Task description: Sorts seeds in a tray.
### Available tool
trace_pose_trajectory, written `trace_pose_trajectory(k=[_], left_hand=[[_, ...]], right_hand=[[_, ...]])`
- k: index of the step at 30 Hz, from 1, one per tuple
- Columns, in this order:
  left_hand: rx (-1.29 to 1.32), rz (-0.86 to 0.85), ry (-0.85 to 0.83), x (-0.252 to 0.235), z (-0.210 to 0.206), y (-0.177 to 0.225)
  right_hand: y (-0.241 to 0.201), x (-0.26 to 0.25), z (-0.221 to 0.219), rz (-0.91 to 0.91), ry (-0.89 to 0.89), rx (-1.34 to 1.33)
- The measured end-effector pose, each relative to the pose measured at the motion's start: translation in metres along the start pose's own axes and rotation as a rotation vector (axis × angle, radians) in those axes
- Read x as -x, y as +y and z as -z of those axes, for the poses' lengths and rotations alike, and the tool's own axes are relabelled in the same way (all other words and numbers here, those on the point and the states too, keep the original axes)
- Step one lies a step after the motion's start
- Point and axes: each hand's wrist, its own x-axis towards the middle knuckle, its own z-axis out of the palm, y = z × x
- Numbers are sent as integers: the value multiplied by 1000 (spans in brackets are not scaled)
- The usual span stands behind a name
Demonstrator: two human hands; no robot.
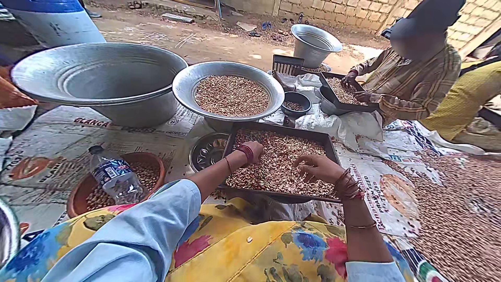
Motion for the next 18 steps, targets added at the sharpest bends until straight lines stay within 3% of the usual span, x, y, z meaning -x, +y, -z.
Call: trace_pose_trajectory(k=[3,5,9,14,16,18], left_hand=[[-31,-19,-24,1,3,1],[-55,-31,-30,-1,3,0],[-40,-88,-72,-6,4,-2],[53,-90,45,-10,3,-16],[228,-121,139,-7,9,-31],[586,-247,271,-14,4,-56]], right_hand=[[33,-15,9,-515,96,350],[43,-24,2,-604,17,408],[30,-44,-27,-469,42,187],[7,-48,-38,-44,265,-636],[1,-40,-28,65,353,-682],[4,-35,-20,96,445,-535]])
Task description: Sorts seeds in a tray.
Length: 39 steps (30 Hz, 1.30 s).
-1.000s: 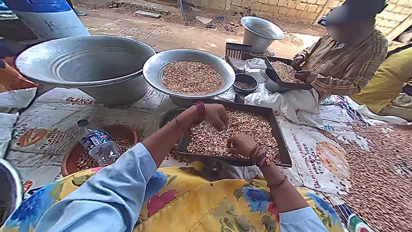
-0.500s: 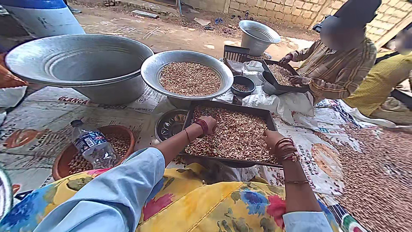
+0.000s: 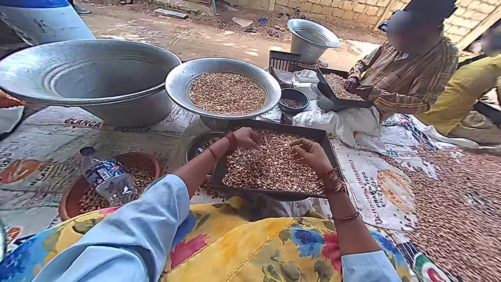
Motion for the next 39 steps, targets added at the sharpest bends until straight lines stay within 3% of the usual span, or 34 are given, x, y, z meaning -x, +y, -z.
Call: trace_pose_trajectory(k=[3,6,8,10,12,16,22,25,27,29,31,34,35,37,39], left_hand=[[587,-104,49,-7,-2,-18],[716,-4,-25,5,-9,22],[650,84,-81,9,-21,49],[381,88,-61,9,-35,69],[-29,55,-12,2,-46,76],[-321,43,23,-6,-63,75],[-360,18,-30,-12,-69,68],[-136,32,34,-15,-57,59],[202,40,150,-16,-39,42],[511,21,238,-17,-24,15],[637,64,257,-10,-4,19],[474,63,252,-12,-6,5],[346,75,244,-12,-12,7],[102,222,130,-5,-15,49],[-108,136,119,-13,-33,53]], right_hand=[[11,-3,9,30,-19,345],[17,-7,3,5,-160,652],[21,-10,-2,-5,-235,812],[24,-12,-9,-19,-267,902],[27,-13,-17,-59,-277,953],[34,-14,-20,-98,-279,992],[27,-11,-4,-40,-335,867],[18,4,11,179,-582,229],[12,10,27,136,-655,15],[13,11,48,-35,-424,162],[22,3,60,-278,-187,538],[41,-9,56,-479,-221,915],[42,-10,47,-461,-304,958],[41,-11,26,-323,-451,909],[37,-9,5,-161,-502,681]])
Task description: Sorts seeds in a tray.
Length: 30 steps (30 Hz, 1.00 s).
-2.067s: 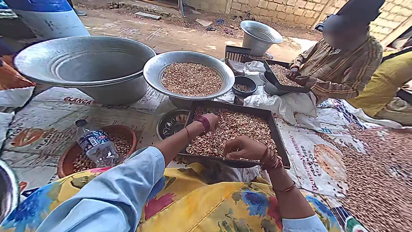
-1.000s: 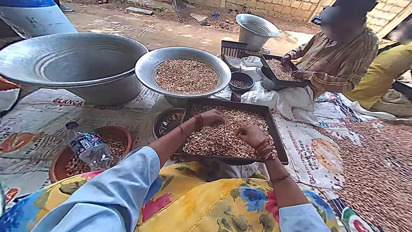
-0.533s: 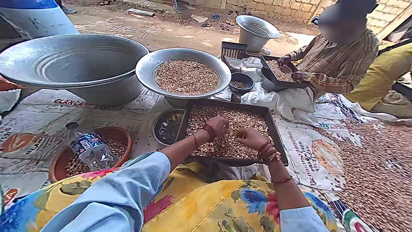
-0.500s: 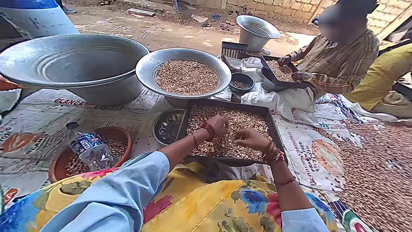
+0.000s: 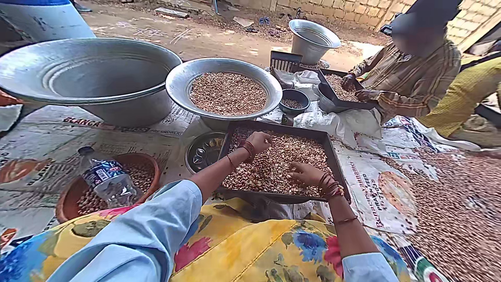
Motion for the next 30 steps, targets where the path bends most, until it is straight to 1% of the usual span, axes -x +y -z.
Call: trace_pose_trajectory(k=[2,3,4,6,8,9,11,14,15,16,18,19,20,21,22,24,26,28,30], left_hand=[[-98,-75,2,-5,-16,-1],[-119,-79,-3,-4,-20,2],[-132,-82,-13,-2,-23,4],[-151,-78,-27,-1,-29,6],[-171,-79,-37,-2,-32,6],[-176,-85,-32,-4,-34,5],[-190,-88,-27,-8,-33,2],[-163,-122,-83,-8,-15,5],[-102,-167,-150,-4,-3,7],[32,-214,-281,4,10,9],[375,-298,-666,26,37,12],[449,-354,-806,33,47,14],[482,-382,-870,36,54,16],[504,-382,-860,38,61,19],[517,-357,-802,38,66,20],[500,-284,-611,31,67,20],[353,-250,-358,15,54,8],[105,-218,-119,0,33,-6],[-59,-123,-44,-3,18,-3]], right_hand=[[-14,3,-3,149,82,-345],[-19,7,0,179,142,-472],[-22,10,4,184,235,-527],[-17,13,12,124,435,-452],[-3,11,18,42,539,-281],[4,10,19,13,545,-190],[12,8,20,-30,495,-36],[14,1,15,-54,392,86],[10,-1,13,-45,360,99],[7,-2,10,-20,338,103],[0,-6,3,43,319,112],[-3,-8,1,63,317,117],[-7,-10,-3,74,317,121],[-11,-12,-6,79,320,136],[-14,-14,-10,76,321,154],[-18,-17,-14,53,298,189],[-18,-20,-17,25,275,204],[-17,-20,-18,15,255,217],[-19,-15,-15,49,232,196]])
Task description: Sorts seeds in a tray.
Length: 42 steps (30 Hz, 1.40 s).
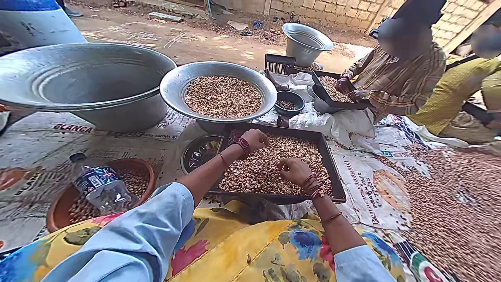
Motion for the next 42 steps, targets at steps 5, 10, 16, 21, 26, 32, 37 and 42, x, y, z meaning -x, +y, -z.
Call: trace_pose_trajectory(k=[5,10,16,21,26,32,37,42], left_hand=[[-118,33,77,-6,-36,2],[-205,19,38,-4,-48,10],[-157,27,40,-10,-46,3],[283,229,13,-4,-3,-7],[-74,58,-312,2,13,-14],[-608,229,-495,17,-16,35],[-660,198,-552,20,-21,41],[-25,-57,-771,40,26,38]], right_hand=[[-1,35,29,340,-148,-719],[40,40,55,-464,70,-164],[52,21,29,-604,-143,-9],[24,16,23,-224,119,-788],[20,25,45,-147,372,-695],[23,29,43,-141,275,-382],[2,23,29,-2,85,-137],[-23,16,9,42,3,34]])
